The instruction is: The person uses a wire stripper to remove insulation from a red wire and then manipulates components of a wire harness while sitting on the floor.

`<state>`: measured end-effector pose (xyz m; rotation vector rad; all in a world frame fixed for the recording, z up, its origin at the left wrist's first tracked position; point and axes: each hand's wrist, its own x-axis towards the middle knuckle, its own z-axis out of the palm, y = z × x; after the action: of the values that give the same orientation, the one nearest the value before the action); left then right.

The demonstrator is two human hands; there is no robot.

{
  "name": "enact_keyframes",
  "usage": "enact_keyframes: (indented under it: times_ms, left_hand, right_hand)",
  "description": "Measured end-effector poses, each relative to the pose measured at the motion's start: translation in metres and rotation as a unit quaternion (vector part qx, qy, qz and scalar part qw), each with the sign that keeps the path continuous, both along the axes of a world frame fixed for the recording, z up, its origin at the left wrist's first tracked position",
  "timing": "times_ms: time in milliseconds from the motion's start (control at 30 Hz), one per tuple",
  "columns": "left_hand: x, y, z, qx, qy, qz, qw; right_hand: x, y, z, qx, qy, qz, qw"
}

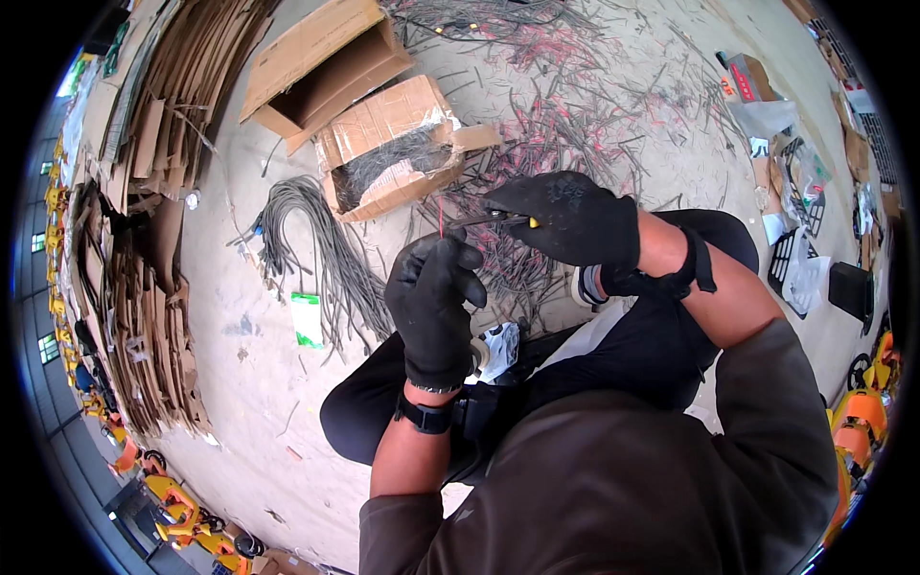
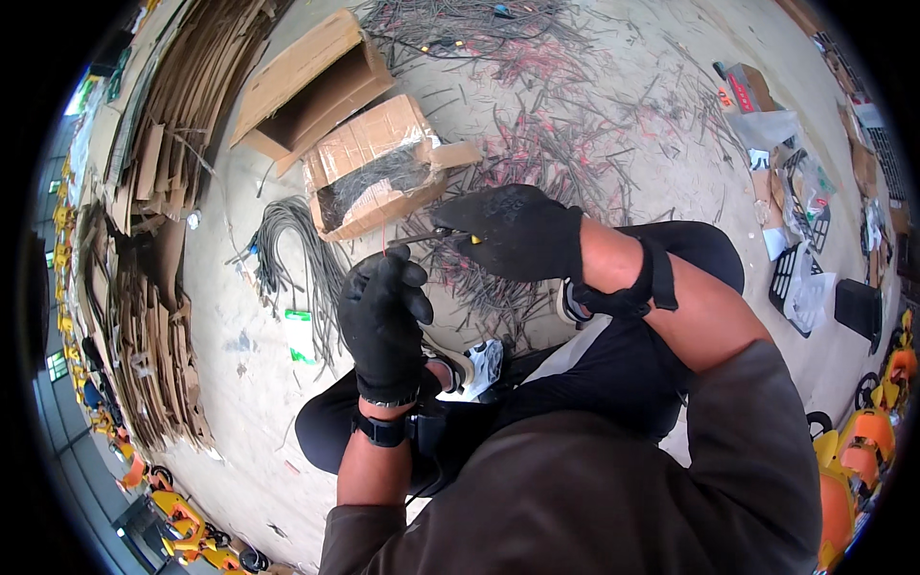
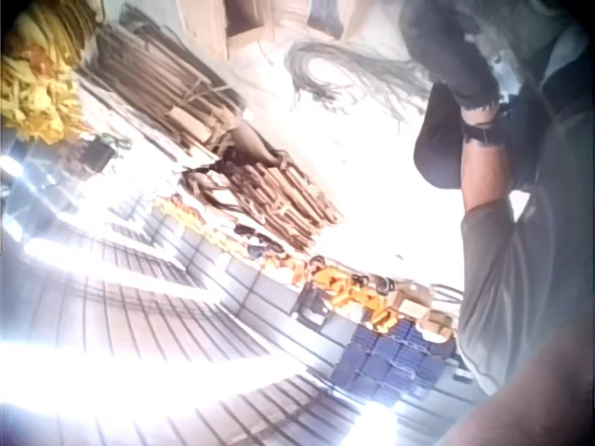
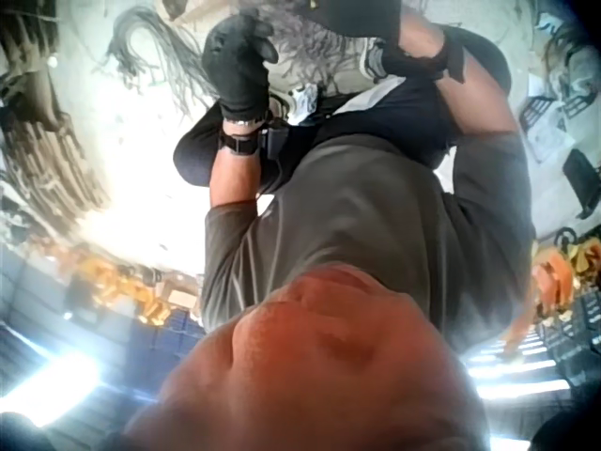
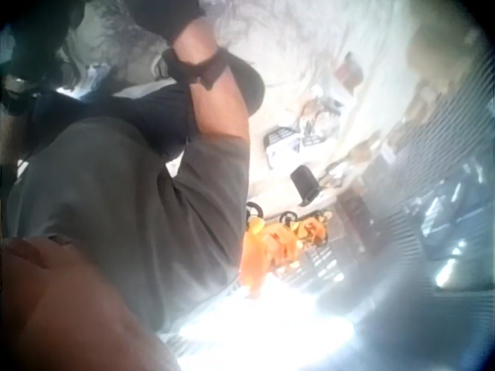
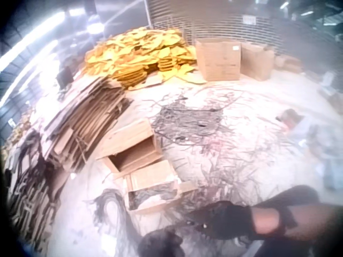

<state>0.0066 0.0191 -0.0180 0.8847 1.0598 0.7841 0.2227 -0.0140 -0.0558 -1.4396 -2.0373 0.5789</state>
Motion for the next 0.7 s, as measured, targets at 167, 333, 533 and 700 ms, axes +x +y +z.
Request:
enact_keyframes:
  times_ms: [167, 333, 533, 700]
  left_hand:
    - [-0.003, -0.006, -0.007, -0.011, -0.010, -0.045, 0.999]
    - [-0.003, -0.011, -0.012, 0.065, 0.010, -0.100, 0.993]
    - [-0.002, -0.014, -0.011, 0.048, -0.032, -0.107, 0.993]
    - [0.000, -0.015, -0.014, 0.041, -0.040, -0.090, 0.994]
  right_hand:
    - [-0.007, 0.000, 0.008, -0.056, -0.030, 0.006, 0.998]
    - [-0.018, 0.002, 0.017, 0.035, -0.136, 0.010, 0.990]
    - [-0.020, 0.003, 0.016, 0.113, -0.213, 0.002, 0.970]
    - [-0.017, 0.002, 0.013, 0.115, -0.212, 0.002, 0.970]
